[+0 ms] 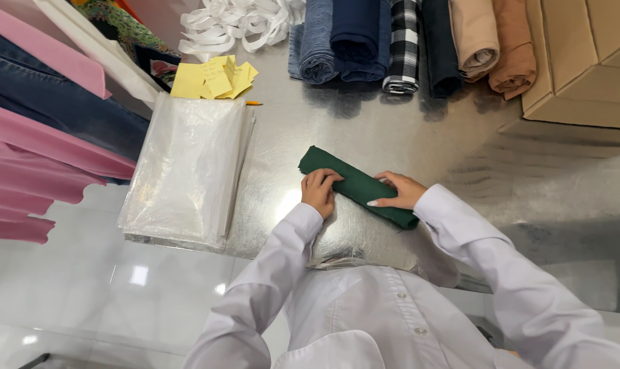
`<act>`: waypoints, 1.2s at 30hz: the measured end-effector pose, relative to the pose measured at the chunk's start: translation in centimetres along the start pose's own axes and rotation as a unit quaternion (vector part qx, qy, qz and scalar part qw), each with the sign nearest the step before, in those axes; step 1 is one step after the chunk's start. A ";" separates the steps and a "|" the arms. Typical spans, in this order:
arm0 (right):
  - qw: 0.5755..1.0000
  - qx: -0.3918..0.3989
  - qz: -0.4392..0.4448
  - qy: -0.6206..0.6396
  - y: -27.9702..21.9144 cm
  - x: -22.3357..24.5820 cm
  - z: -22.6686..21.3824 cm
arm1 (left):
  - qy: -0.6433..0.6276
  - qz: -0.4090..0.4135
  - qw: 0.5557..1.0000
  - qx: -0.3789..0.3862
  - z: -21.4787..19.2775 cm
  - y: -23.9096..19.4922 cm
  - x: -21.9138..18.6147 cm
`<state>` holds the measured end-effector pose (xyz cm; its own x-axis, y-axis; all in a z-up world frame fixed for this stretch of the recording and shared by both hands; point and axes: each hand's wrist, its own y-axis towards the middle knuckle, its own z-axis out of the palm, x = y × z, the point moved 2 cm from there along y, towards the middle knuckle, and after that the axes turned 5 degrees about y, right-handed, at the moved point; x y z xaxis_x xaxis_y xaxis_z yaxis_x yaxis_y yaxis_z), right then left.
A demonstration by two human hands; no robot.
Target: The person takes a pair of dark blue shorts and a green shirt from a clothing rack, folds them neatly on a metal table, and places them in a stack. They then retrieve a clear plastic bag, open it, and place the folded shorts inside for packaging.
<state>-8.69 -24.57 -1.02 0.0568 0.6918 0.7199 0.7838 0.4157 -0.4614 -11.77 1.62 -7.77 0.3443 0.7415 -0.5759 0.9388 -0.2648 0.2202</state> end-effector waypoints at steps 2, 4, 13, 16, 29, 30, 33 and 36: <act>0.999 0.016 0.028 0.003 -0.2 -0.2 -0.7 | -0.155 -0.137 0.976 -0.072 -2.3 -0.5 -2.5; 0.998 0.029 0.055 0.004 0.0 -0.4 -1.1 | -0.304 -0.263 0.904 -0.143 -2.4 -0.7 -3.6; 0.985 -0.034 0.040 0.164 5.8 -2.3 3.1 | -0.609 -0.507 0.610 -0.018 3.0 2.9 -6.5; 0.976 -0.098 0.033 0.190 3.9 -1.0 2.1 | -0.592 -0.501 0.631 0.009 3.4 6.2 -7.3; 0.872 -0.181 0.057 0.452 -7.7 -1.1 -3.9 | -0.633 -0.345 0.689 0.072 3.0 14.8 -18.1; 0.857 -0.199 0.088 0.468 -8.6 -0.4 -4.6 | -0.613 -0.340 0.707 0.091 2.8 15.7 -19.0; 0.836 -0.241 0.096 0.483 -9.4 -1.5 -7.1 | -0.597 -0.327 0.726 0.101 6.3 18.8 -19.7; 0.818 -0.314 0.081 0.475 -9.7 -0.3 -10.3 | -0.559 -0.303 0.765 0.106 7.1 22.2 -21.7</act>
<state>-9.98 -34.87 8.57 0.4130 -0.1871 0.8913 0.8646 -0.2270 -0.4483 1.71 -24.72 4.07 -0.4721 -0.1910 -0.8606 0.8693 -0.2632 -0.4184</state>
